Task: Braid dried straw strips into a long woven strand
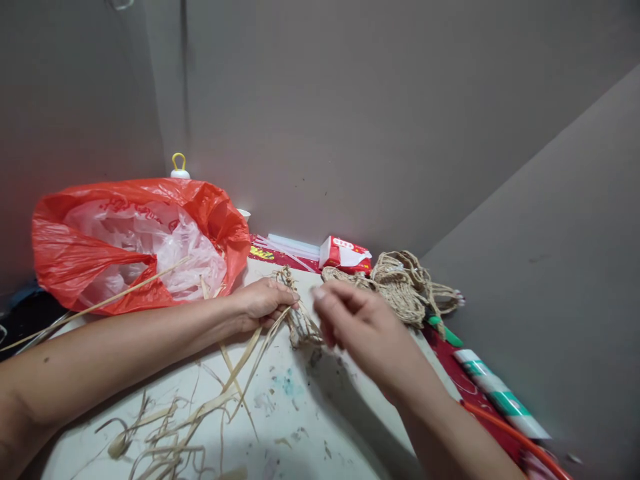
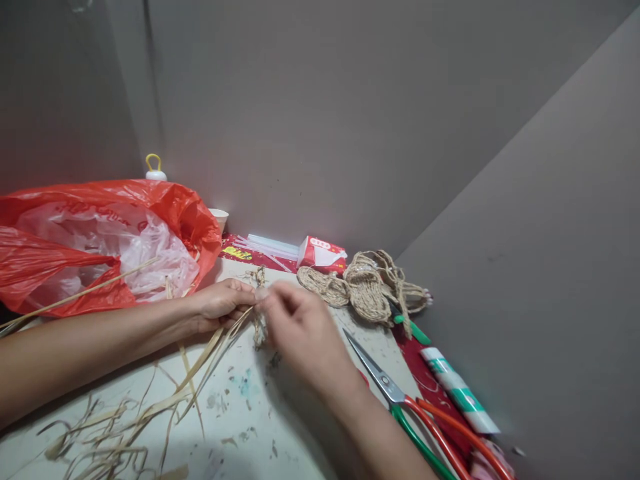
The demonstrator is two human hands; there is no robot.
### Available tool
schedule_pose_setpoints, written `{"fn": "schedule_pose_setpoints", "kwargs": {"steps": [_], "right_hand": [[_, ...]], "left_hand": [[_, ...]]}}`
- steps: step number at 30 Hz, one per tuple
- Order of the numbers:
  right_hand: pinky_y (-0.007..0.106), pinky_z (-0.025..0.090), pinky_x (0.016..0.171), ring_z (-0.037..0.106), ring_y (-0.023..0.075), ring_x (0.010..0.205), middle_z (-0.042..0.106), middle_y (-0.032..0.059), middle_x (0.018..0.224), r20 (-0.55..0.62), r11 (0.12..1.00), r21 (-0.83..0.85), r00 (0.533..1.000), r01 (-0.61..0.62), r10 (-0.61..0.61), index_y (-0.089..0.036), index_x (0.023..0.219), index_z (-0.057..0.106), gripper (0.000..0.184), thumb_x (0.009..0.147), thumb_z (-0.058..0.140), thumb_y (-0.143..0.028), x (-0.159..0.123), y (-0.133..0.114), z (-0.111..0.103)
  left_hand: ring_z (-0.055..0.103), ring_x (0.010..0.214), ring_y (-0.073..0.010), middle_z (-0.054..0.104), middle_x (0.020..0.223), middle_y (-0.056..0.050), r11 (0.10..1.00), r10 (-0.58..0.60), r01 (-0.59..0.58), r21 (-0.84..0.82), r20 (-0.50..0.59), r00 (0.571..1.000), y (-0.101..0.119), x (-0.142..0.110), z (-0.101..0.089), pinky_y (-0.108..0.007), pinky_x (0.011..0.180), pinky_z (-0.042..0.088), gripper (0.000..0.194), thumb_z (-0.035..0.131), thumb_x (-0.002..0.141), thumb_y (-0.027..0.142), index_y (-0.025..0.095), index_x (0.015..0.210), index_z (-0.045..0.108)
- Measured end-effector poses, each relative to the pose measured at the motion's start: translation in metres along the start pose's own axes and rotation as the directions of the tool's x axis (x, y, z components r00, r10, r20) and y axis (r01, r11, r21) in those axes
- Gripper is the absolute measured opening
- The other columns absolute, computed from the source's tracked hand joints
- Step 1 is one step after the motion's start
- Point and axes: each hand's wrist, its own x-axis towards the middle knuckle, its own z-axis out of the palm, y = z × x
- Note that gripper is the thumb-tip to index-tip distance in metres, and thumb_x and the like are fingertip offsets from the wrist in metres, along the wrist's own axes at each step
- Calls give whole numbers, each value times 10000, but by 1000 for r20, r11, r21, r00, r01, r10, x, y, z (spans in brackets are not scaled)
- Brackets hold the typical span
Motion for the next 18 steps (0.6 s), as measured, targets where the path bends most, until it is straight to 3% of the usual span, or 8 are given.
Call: {"fn": "schedule_pose_setpoints", "kwargs": {"steps": [1,2,4,7,9,12,18], "right_hand": [[240,316,479,393,107,483,453,-27,508,-174,1000,-3,985,-17,16,-210,568,416,349,850,475,-406,10,9,-2],[243,334,488,436,117,507,499,-11,543,-240,999,8,970,-43,43,-207,591,444,338,845,484,-426,18,20,-2],[238,339,451,499,132,521,575,21,611,-141,980,109,974,-164,179,-197,656,502,321,829,491,-468,32,38,5],[219,265,374,446,114,406,525,-2,478,104,913,261,949,-313,296,-189,670,517,357,834,452,-500,38,55,19],[208,184,348,315,73,337,413,-49,392,211,869,331,926,-368,312,-193,586,469,375,832,458,-476,38,58,24],[211,91,347,172,41,339,299,-89,383,247,845,374,919,-383,307,-191,530,420,370,816,502,-411,39,60,21],[210,64,335,157,41,340,280,-94,391,446,784,411,852,-466,273,-184,536,455,327,780,558,-375,45,69,5]], "left_hand": [[149,354,-40,240,389,99,1000,8,-7,-20,17,1000,-1,0,0,-218,384,89,222,567,784,266,157,607,491],[143,352,-39,235,387,101,999,16,-14,-49,38,999,-2,1,0,-219,383,82,218,574,777,270,158,609,491],[142,345,-37,267,384,99,997,42,-37,-73,63,997,-4,2,0,-222,380,74,205,573,774,279,159,626,499],[184,337,-33,415,426,63,996,88,-87,-9,113,990,-7,3,0,-225,373,80,209,530,798,293,150,647,515],[196,336,-31,429,442,60,994,98,-103,27,140,985,-7,4,0,-222,370,89,195,513,802,276,145,659,528],[195,336,-39,334,413,85,994,94,-101,50,130,987,-5,2,1,-214,369,110,159,508,797,233,153,661,531],[221,366,-55,312,430,83,960,104,-149,239,192,976,0,0,-3,-214,393,158,167,468,826,200,149,695,558]]}}
